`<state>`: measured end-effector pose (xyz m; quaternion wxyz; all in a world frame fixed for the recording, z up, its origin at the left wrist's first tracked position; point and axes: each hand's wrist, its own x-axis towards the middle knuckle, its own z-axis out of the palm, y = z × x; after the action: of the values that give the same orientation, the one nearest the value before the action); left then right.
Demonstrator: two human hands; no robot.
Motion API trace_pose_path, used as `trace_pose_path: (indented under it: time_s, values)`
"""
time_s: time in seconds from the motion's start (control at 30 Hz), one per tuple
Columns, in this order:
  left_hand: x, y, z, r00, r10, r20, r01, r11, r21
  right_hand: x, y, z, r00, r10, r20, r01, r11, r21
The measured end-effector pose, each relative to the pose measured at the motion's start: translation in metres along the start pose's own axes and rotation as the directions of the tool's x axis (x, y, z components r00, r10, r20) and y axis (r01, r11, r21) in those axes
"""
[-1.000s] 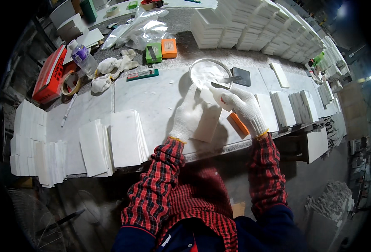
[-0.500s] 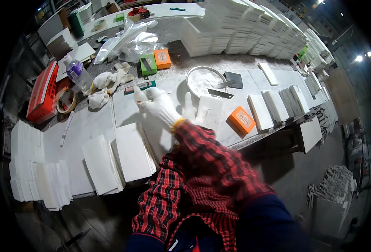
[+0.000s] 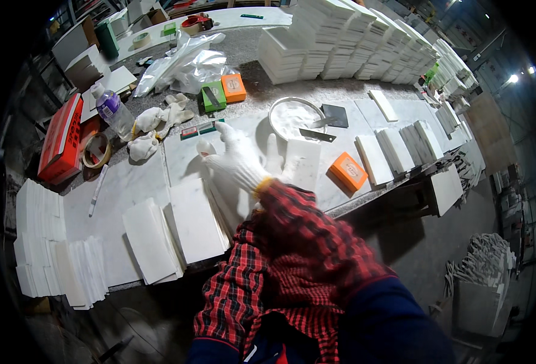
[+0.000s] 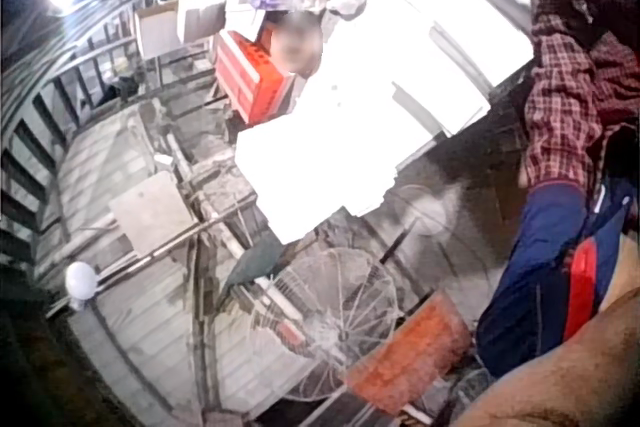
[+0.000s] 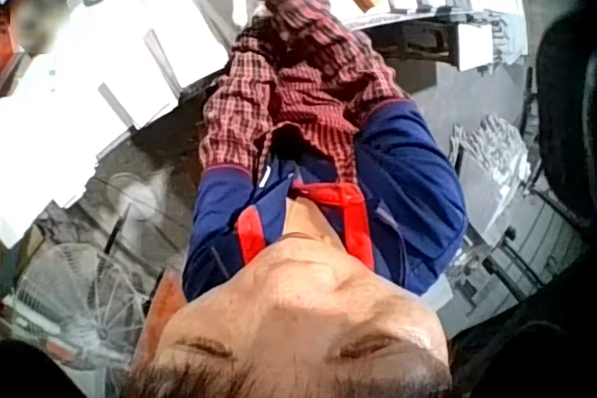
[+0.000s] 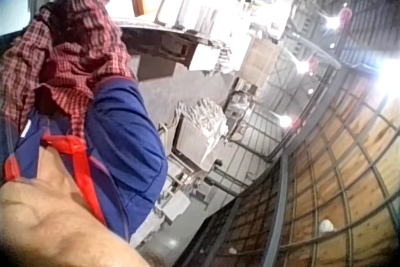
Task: The person assembles white rectangular ceramic tiles by applying glue to the edges and pressing them together. They use a metal scraper to smooth the joints and an orange sanding block to finish the edges. The person handles the tiles one at a time, inspecting them before placing them on the table.
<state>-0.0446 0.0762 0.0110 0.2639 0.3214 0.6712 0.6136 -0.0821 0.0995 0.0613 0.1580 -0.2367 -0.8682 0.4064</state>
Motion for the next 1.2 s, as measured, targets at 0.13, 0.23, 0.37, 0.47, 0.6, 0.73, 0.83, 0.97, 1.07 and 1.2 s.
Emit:
trace_pose_path:
  time_s: [0.13, 0.23, 0.37, 0.47, 0.6, 0.73, 0.83, 0.97, 1.07, 1.2]
  values:
    - [0.004, 0.003, 0.005, 1.0, -0.008, 0.017, 0.008, 1.0, -0.005, -0.048, -0.006, -0.092, 0.965, -0.176, -0.196, 0.192, 0.979, 0.062]
    - [0.002, 0.007, 0.013, 1.0, 0.003, 0.005, -0.003, 1.0, -0.023, -0.078, 0.032, -0.164, 0.89, -0.071, -0.45, 0.044, 0.997, -0.071]
    - [0.005, -0.006, 0.017, 0.995, 0.066, -0.074, -0.066, 0.998, 0.006, -0.084, 0.102, -0.195, 0.901, -0.061, -0.429, -0.1, 0.934, -0.343]
    - [0.001, 0.001, 0.013, 0.999, 0.02, -0.048, -0.022, 0.998, -0.052, -0.073, 0.112, -0.183, 0.948, -0.025, -0.317, -0.037, 0.981, -0.19]
    - [0.003, 0.012, 0.016, 1.0, 0.023, 0.004, -0.021, 0.976, -0.218, -0.053, 0.133, -0.165, 0.931, -0.002, -0.365, 0.021, 0.999, 0.048]
    - [0.006, 0.013, 0.013, 0.999, -0.027, 0.042, 0.037, 0.964, -0.263, -0.044, 0.129, -0.167, 0.919, 0.201, -0.338, -0.109, 0.956, 0.271]
    - [0.011, 0.013, 0.013, 0.995, -0.044, 0.087, 0.066, 0.961, -0.269, -0.045, 0.134, -0.171, 0.909, 0.207, -0.362, -0.059, 0.923, 0.379]
    - [0.014, 0.017, 0.018, 0.992, -0.063, 0.106, 0.095, 0.939, -0.331, -0.051, 0.134, -0.183, 0.911, 0.251, -0.327, -0.068, 0.873, 0.483]
    - [0.01, 0.034, 0.021, 0.99, -0.093, 0.11, 0.129, 0.917, -0.377, -0.056, 0.126, -0.19, 0.924, 0.236, -0.3, -0.06, 0.866, 0.496]
    - [0.01, 0.036, 0.022, 0.995, -0.055, 0.078, 0.077, 0.944, -0.321, -0.059, 0.119, -0.189, 0.946, 0.164, -0.281, -0.035, 0.91, 0.412]
